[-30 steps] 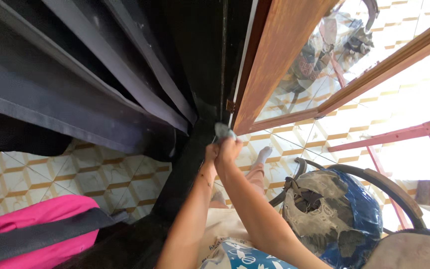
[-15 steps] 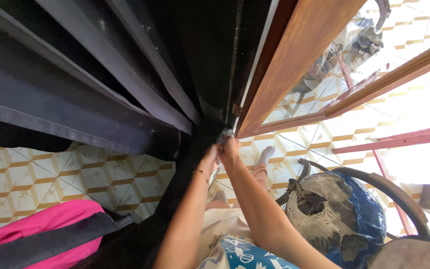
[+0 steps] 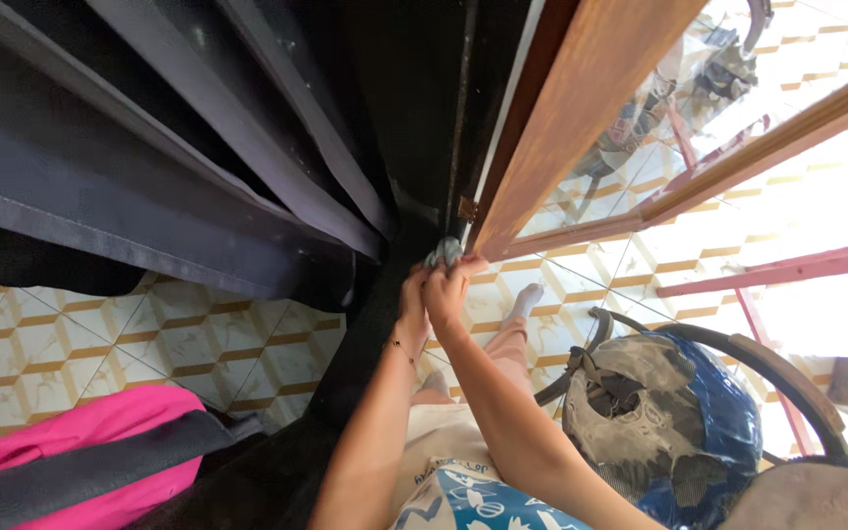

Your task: The person cleans a black frame by hand using a cloth, wiping the interior and exterior edges and then wiping a hinge area.

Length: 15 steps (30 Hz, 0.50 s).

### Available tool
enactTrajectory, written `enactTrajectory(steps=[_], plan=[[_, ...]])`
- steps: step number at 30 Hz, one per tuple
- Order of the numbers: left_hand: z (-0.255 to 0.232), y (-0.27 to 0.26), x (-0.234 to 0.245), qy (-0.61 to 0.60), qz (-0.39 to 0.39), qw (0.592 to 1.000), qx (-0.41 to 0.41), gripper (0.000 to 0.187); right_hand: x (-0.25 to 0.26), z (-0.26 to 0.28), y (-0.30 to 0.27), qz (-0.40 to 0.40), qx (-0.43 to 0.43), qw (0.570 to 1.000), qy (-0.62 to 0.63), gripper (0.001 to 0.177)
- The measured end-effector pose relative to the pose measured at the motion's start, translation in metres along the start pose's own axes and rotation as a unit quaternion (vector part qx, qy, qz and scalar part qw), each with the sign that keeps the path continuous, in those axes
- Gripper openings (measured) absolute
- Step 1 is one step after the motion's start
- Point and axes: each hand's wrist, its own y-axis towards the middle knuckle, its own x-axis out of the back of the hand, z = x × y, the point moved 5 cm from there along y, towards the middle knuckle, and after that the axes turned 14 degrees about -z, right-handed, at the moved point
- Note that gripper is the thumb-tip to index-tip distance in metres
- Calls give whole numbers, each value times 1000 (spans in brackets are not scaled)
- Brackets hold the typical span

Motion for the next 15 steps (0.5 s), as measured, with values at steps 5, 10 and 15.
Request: enactTrajectory(steps=[5, 10, 15], plan=[[5, 22, -4, -128, 26, 991, 33, 19, 14, 69, -8, -39, 36, 997, 58, 28], [-20, 13, -18, -167, 143, 974, 46, 18, 20, 111, -15, -62, 108, 990, 67, 27], [-21, 23, -27, -111, 165, 974, 108, 24, 15, 139, -18, -50, 258, 963, -61, 24]])
